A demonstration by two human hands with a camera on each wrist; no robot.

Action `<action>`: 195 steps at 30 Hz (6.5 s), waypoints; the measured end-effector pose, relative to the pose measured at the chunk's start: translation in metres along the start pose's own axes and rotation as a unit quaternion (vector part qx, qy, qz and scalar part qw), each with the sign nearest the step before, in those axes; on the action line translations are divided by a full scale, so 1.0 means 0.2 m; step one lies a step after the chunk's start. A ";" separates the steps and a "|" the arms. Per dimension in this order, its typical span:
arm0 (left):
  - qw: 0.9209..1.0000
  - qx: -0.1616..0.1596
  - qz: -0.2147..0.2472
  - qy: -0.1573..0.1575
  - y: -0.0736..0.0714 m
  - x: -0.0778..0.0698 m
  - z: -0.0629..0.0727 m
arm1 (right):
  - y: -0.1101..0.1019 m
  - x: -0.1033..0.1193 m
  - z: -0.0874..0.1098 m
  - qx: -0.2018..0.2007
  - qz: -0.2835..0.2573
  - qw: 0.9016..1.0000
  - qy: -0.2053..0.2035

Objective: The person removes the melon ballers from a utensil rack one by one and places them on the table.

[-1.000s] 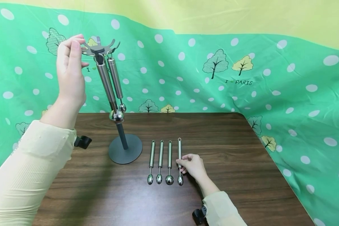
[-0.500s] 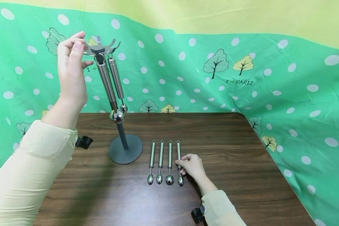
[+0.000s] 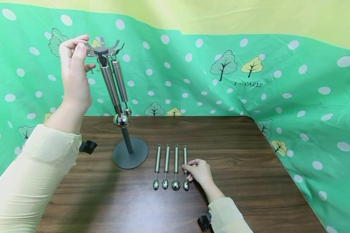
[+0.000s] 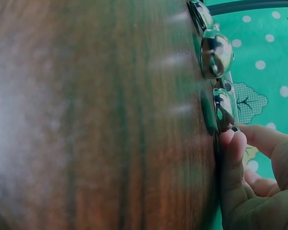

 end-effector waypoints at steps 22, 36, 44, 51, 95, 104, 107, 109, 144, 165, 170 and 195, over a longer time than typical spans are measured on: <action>1.000 0.004 -0.030 -0.003 -0.01 -0.03 0.01 | 0.00 0.25 0.01 0.004 -0.072 0.996 -0.061; 0.997 0.011 -0.066 -0.033 -0.03 -0.07 0.04 | 0.18 0.56 0.07 0.050 -0.096 0.985 -0.132; 0.996 0.001 -0.082 -0.034 -0.02 -0.07 0.04 | 0.28 0.76 0.09 0.080 -0.091 0.976 -0.181; 0.994 -0.023 -0.102 -0.020 -0.03 -0.08 0.06 | 0.37 0.94 0.11 0.108 -0.089 0.966 -0.219; 0.967 -0.066 -0.245 -0.008 -0.06 -0.14 0.09 | 0.63 1.38 0.14 0.150 -0.054 0.928 -0.337; 0.964 -0.068 -0.255 -0.004 -0.06 -0.14 0.09 | 0.61 1.40 0.16 0.137 -0.057 0.927 -0.344; 0.964 -0.065 -0.259 -0.004 -0.06 -0.14 0.09 | 0.60 1.41 0.17 0.131 -0.057 0.926 -0.349; 0.963 -0.065 -0.262 -0.004 -0.06 -0.14 0.09 | 0.59 1.41 0.17 0.128 -0.058 0.926 -0.349; 0.973 -0.065 -0.221 -0.001 -0.04 -0.13 0.07 | 0.20 1.19 0.21 0.051 -0.072 0.939 -0.331; 0.991 -0.030 -0.119 -0.054 -0.07 -0.11 0.02 | -0.02 0.76 0.19 -0.049 -0.025 0.969 -0.240; 0.995 -0.019 -0.064 -0.075 -0.08 -0.10 0.01 | -0.05 0.66 0.18 -0.068 -0.011 0.975 -0.211; 0.992 0.015 0.060 -0.114 -0.08 -0.06 0.01 | -0.15 0.31 0.15 -0.059 0.018 0.992 -0.111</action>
Point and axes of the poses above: each hand's wrist, its own z-axis away from the middle knuckle, its own y-axis out of the palm, x = y × z, the point moved 4 cm from there along -z, towards the middle knuckle, and after that the axes turned 15 degrees about -z, right-handed, at the moved point
